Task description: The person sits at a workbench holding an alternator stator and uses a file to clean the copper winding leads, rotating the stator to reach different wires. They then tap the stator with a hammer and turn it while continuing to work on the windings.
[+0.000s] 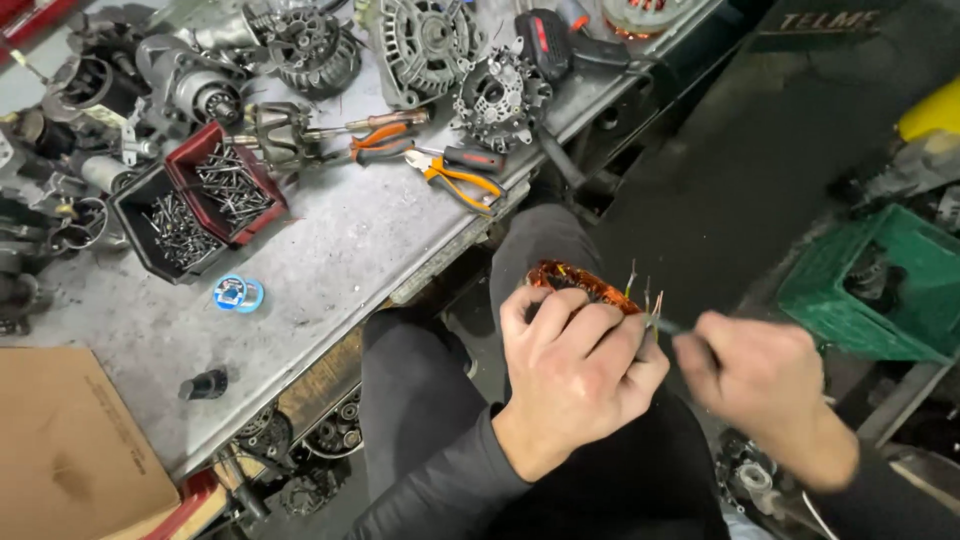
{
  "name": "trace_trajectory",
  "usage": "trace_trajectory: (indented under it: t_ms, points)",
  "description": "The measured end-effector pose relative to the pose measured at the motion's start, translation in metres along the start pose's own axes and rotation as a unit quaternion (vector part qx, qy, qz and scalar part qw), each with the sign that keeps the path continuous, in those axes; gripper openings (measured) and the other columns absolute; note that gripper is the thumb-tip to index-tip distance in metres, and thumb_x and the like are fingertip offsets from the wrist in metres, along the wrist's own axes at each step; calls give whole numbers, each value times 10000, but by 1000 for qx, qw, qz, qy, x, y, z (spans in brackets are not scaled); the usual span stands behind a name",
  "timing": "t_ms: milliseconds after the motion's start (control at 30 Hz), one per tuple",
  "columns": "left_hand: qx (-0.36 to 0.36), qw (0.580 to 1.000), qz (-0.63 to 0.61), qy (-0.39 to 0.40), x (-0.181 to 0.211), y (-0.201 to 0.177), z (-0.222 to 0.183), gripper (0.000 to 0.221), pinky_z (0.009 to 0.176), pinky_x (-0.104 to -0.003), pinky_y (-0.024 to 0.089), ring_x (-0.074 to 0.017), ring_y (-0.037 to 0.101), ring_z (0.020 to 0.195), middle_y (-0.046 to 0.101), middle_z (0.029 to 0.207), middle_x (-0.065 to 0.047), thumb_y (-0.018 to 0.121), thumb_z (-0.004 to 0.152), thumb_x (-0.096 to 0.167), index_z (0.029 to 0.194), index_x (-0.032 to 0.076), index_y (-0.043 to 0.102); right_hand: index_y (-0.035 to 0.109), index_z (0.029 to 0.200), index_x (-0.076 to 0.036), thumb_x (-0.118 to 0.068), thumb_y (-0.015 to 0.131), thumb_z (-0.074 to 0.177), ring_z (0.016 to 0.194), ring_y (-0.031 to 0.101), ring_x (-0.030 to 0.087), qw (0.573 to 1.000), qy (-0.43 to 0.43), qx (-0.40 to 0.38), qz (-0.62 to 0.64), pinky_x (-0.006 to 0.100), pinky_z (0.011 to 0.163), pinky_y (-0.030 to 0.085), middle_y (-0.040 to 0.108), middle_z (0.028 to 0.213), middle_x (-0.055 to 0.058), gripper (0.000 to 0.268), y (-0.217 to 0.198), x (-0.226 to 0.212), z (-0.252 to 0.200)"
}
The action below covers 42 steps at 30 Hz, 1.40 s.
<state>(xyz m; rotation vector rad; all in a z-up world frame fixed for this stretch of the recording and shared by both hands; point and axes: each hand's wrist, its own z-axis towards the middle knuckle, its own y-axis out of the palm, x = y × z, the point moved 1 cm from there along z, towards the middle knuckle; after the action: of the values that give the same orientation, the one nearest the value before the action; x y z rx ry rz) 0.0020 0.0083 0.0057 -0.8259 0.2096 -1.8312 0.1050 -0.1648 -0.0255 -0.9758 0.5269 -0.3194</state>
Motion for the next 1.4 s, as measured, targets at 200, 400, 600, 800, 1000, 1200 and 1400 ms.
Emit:
trace_trajectory:
  t_ms: [200,400,600,800,1000,1200,1400]
  points:
    - [1,1000,2,1,2,-1,0,144,964,-439,442,-187,627,946,661,890,25,812,764,161,888,138,743,535,685,-94,-245,696,888,519,584,329,999,-16,28,-1,448,489,448,529,583,115,300,-2,0,1]
    - [16,1000,-12,4,-1,0,1,169,955,-427,441,-200,632,971,677,930,24,807,778,151,931,116,745,516,688,-101,-251,696,945,555,558,367,999,19,32,-39,446,478,434,522,612,140,347,5,23,-5]
    - [5,1000,-6,-3,-1,-2,-1,146,947,-421,438,-198,630,964,671,909,32,808,779,150,907,126,741,519,705,-83,-234,714,1009,508,559,346,996,76,12,-52,422,461,417,523,613,145,391,7,36,-2]
    - [-1,1000,11,-7,-2,-3,2,153,959,-430,442,-202,632,964,687,927,29,802,771,157,907,120,743,566,694,-78,-243,734,943,524,572,354,997,73,13,-31,444,471,419,561,598,136,343,9,12,13]
    - [0,1000,-5,11,-7,-1,2,138,979,-430,448,-211,638,980,688,930,10,799,781,157,895,112,736,544,674,-65,-250,706,913,551,576,384,1000,25,3,-8,476,504,449,548,606,157,343,11,11,5]
    - [-35,993,-99,-55,-32,-21,18,178,903,-401,449,-228,615,816,639,782,-13,828,694,197,744,125,673,668,957,-21,-258,597,1064,479,539,229,971,211,0,112,351,510,422,525,601,148,270,10,56,-7]
    - [-123,804,-528,-245,-107,8,17,271,775,-360,477,-232,596,824,679,889,-105,739,805,216,807,-37,640,672,1290,51,-393,521,1114,656,415,141,732,349,-82,579,287,517,312,681,1070,138,501,75,109,-27]
